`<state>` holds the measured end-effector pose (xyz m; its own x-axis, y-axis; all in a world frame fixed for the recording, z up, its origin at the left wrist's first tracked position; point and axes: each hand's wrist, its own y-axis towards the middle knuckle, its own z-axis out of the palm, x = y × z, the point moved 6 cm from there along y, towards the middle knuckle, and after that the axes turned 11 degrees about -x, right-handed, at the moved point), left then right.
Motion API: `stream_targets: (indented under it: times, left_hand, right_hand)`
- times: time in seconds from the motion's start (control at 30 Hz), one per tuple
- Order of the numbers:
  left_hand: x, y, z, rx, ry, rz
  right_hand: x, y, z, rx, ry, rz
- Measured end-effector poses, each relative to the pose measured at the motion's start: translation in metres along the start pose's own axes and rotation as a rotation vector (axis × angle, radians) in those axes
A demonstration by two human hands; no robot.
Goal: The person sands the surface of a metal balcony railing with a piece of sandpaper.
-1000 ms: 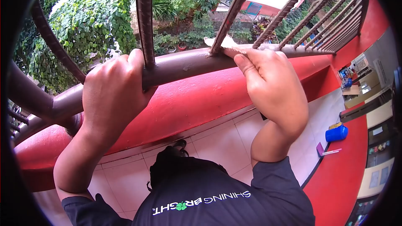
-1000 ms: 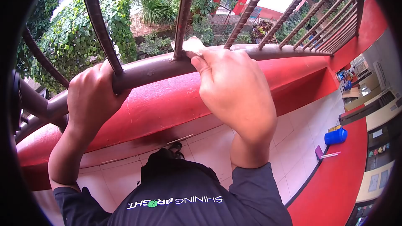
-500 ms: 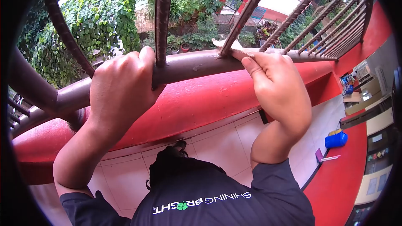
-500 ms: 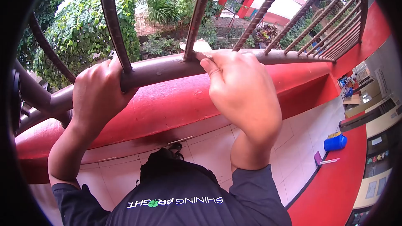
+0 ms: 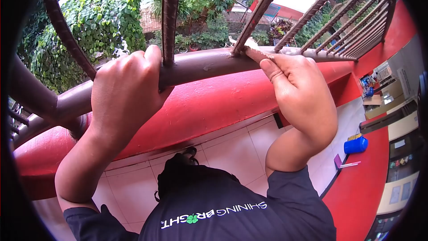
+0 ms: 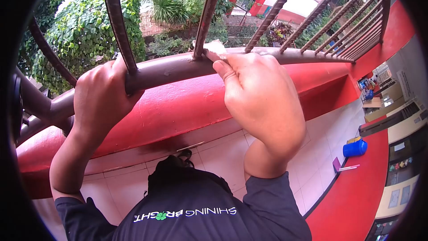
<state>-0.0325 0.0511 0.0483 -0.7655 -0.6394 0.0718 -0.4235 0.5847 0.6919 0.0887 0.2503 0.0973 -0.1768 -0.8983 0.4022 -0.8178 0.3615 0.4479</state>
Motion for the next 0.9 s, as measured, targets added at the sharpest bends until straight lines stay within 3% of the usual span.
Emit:
stream_targets:
  times: [0.1,0.23,0.37,0.4,0.5,0.63,0.8,0.87,0.9]
  left_hand:
    - [-0.003,-0.002,0.001,0.014,-0.002,0.004]
    - [-0.002,0.0,-0.002,-0.01,0.021,0.024]
    - [-0.002,-0.002,0.002,-0.02,0.015,0.012]
    - [-0.002,-0.001,0.001,-0.021,0.02,0.01]
    - [-0.002,-0.001,-0.002,-0.046,0.013,0.024]
    - [-0.003,-0.002,0.0,-0.036,0.012,0.027]
    - [-0.001,-0.001,-0.001,-0.04,0.018,0.024]
    - [-0.004,-0.002,-0.001,-0.034,0.009,0.037]
    - [-0.005,-0.002,-0.001,-0.026,0.01,0.027]
  right_hand:
    - [-0.014,0.022,0.027,-0.09,-0.125,-0.116]
    - [-0.01,0.01,0.004,0.032,-0.019,0.032]
    - [-0.02,0.032,0.031,-0.067,-0.041,-0.133]
    - [-0.021,0.034,0.027,0.08,-0.007,0.041]
    - [-0.014,0.01,0.004,0.018,0.076,0.007]
    - [-0.022,0.039,0.028,-0.015,-0.059,-0.088]
    - [-0.021,0.012,0.001,-0.007,0.121,0.079]
    - [-0.023,0.027,0.026,-0.106,-0.056,-0.129]
    - [-0.023,0.024,0.02,-0.108,-0.059,-0.126]
